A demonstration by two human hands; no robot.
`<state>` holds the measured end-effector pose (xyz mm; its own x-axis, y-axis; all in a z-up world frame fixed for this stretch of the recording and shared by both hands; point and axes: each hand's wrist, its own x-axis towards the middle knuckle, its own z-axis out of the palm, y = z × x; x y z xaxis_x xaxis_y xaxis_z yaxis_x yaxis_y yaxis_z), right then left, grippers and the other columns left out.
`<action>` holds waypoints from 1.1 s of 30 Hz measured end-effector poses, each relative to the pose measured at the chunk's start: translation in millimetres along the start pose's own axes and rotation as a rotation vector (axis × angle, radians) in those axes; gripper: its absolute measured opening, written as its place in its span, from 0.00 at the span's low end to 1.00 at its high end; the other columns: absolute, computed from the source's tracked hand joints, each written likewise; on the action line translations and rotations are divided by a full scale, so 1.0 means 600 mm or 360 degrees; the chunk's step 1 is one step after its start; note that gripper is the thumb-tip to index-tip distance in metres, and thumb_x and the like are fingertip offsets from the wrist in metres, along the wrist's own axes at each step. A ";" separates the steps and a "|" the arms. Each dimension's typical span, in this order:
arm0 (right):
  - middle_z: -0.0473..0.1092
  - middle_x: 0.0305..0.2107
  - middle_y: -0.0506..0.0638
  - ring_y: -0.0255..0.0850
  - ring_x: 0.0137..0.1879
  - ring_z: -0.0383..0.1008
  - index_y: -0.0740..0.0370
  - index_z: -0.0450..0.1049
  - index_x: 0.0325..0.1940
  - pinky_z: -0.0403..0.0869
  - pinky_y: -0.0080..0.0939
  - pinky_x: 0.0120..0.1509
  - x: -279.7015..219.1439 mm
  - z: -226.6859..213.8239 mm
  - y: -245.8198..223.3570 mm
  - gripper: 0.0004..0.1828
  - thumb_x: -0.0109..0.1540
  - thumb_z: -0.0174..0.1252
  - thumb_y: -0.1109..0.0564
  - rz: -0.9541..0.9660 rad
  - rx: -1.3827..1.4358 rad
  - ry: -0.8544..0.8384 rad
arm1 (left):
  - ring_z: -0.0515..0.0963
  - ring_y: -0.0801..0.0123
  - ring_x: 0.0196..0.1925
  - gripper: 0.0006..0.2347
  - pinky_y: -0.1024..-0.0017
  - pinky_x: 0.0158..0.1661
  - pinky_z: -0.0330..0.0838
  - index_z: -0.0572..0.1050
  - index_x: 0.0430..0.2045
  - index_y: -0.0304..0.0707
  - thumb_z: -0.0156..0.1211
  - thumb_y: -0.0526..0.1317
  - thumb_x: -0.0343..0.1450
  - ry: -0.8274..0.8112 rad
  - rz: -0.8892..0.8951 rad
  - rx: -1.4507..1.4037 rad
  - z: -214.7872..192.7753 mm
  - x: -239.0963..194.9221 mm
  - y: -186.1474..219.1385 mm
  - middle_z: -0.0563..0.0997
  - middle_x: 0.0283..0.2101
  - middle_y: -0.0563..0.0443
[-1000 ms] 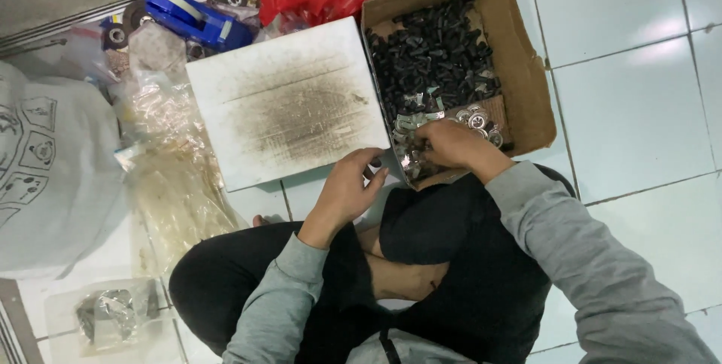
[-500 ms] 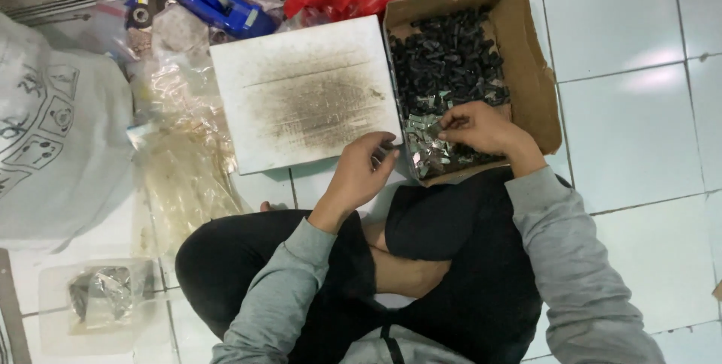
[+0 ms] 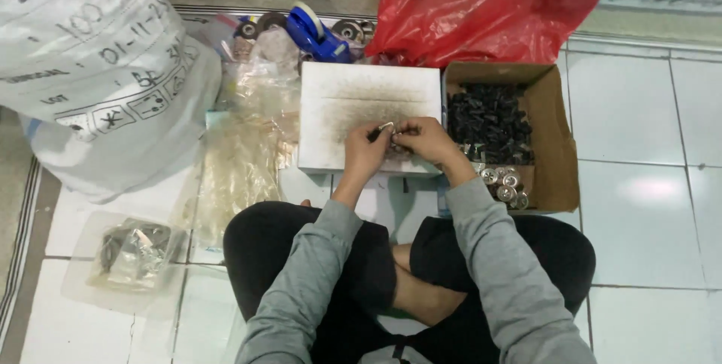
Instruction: The person sits on the floor and assembles small metal hardware components by hand. They pick up a metal piece and a black plastic part from a cardboard box, fit them together, and place the assembled unit into a clear plastic container. This process is repeated multiple times.
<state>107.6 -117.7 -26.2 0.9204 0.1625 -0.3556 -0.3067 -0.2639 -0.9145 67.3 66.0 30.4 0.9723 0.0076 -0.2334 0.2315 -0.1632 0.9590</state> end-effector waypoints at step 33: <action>0.77 0.47 0.70 0.66 0.55 0.77 0.69 0.78 0.59 0.76 0.63 0.57 -0.240 -0.199 -0.032 0.25 0.60 0.64 0.55 0.0410 -0.1117 0.0320 | 0.84 0.51 0.36 0.08 0.63 0.35 0.80 0.80 0.43 0.30 0.58 0.30 0.72 -0.0134 0.1171 0.0715 0.084 -0.074 0.015 0.80 0.39 0.39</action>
<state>9.7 -249.7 65.6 0.8879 -0.1439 -0.4370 -0.3534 -0.8214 -0.4476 24.8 14.3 41.3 0.8605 -0.3234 0.3937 -0.5073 -0.4727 0.7206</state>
